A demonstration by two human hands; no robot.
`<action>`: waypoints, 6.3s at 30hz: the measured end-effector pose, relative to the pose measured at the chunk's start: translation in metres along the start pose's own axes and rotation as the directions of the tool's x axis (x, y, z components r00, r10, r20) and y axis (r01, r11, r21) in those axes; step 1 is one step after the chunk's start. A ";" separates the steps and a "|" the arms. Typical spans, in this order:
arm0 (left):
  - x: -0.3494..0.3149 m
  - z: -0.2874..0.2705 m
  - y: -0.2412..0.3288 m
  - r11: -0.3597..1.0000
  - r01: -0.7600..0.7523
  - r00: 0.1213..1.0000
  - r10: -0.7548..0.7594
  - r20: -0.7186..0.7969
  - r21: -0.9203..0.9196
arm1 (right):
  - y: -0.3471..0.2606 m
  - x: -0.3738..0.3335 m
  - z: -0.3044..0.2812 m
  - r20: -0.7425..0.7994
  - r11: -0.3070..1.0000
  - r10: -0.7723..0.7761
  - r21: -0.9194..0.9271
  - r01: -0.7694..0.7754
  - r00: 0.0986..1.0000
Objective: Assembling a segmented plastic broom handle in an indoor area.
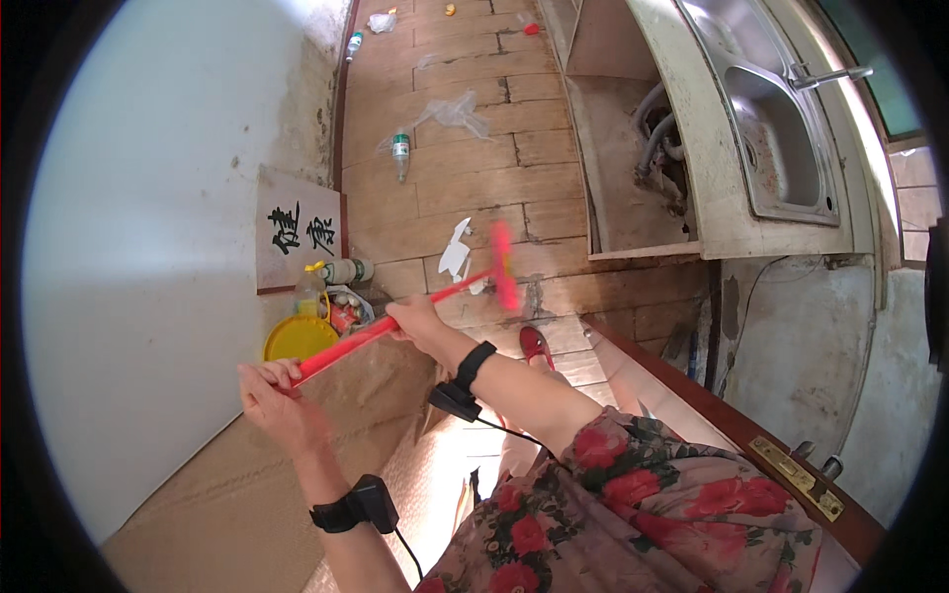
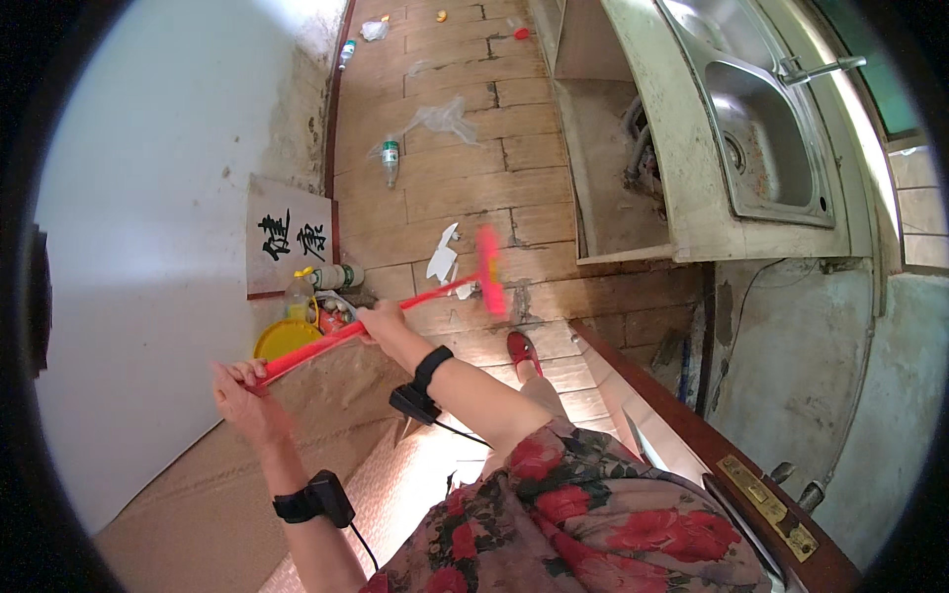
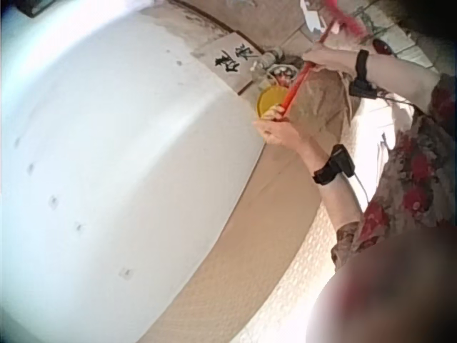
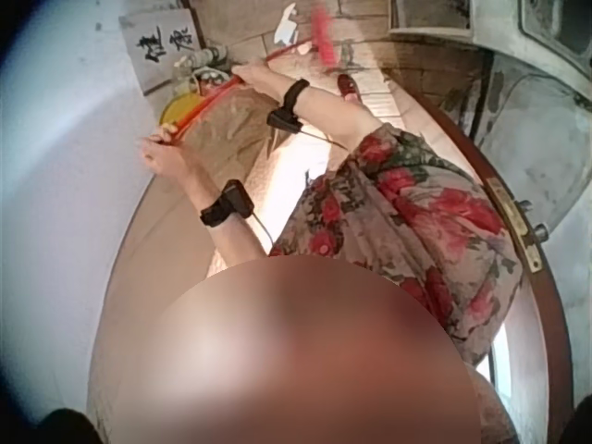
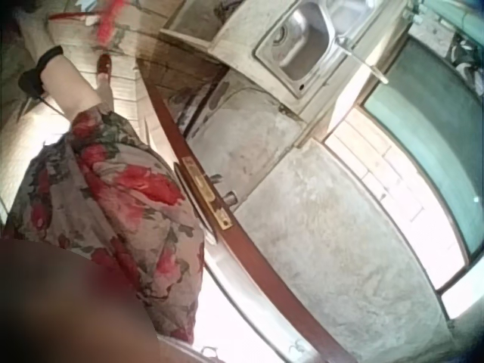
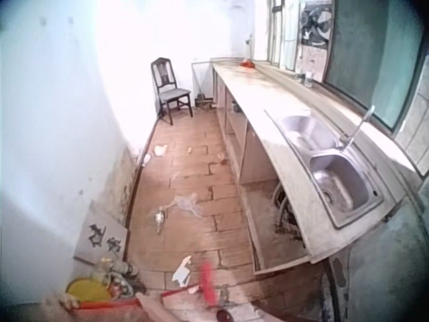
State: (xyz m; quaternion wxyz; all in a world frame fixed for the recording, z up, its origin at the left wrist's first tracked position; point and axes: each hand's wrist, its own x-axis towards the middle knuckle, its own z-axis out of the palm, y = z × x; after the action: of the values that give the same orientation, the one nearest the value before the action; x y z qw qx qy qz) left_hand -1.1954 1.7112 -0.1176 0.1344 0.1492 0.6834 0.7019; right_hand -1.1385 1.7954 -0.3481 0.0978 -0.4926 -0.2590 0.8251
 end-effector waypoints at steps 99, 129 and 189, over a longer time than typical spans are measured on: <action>0.149 0.097 0.015 0.978 0.063 0.891 0.034 0.452 -0.198 | -0.129 0.010 0.050 0.473 0.471 -0.392 -0.634 0.614 0.789; 0.083 0.236 -0.236 0.757 0.040 0.811 -0.406 0.422 0.652 | -0.372 0.037 -0.075 0.579 0.462 0.031 -0.731 0.502 0.815; 0.186 0.305 -0.170 0.770 -0.297 0.794 -0.130 0.595 0.564 | -0.414 0.035 -0.066 0.581 0.331 -0.512 -0.547 0.769 0.633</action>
State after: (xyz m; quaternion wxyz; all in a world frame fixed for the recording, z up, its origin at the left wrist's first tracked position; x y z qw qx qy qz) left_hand -1.2489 2.0692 -0.2763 0.2530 0.4326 0.7910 0.3511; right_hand -1.1380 2.1821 -0.1835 0.1623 -0.2052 -0.7644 0.5893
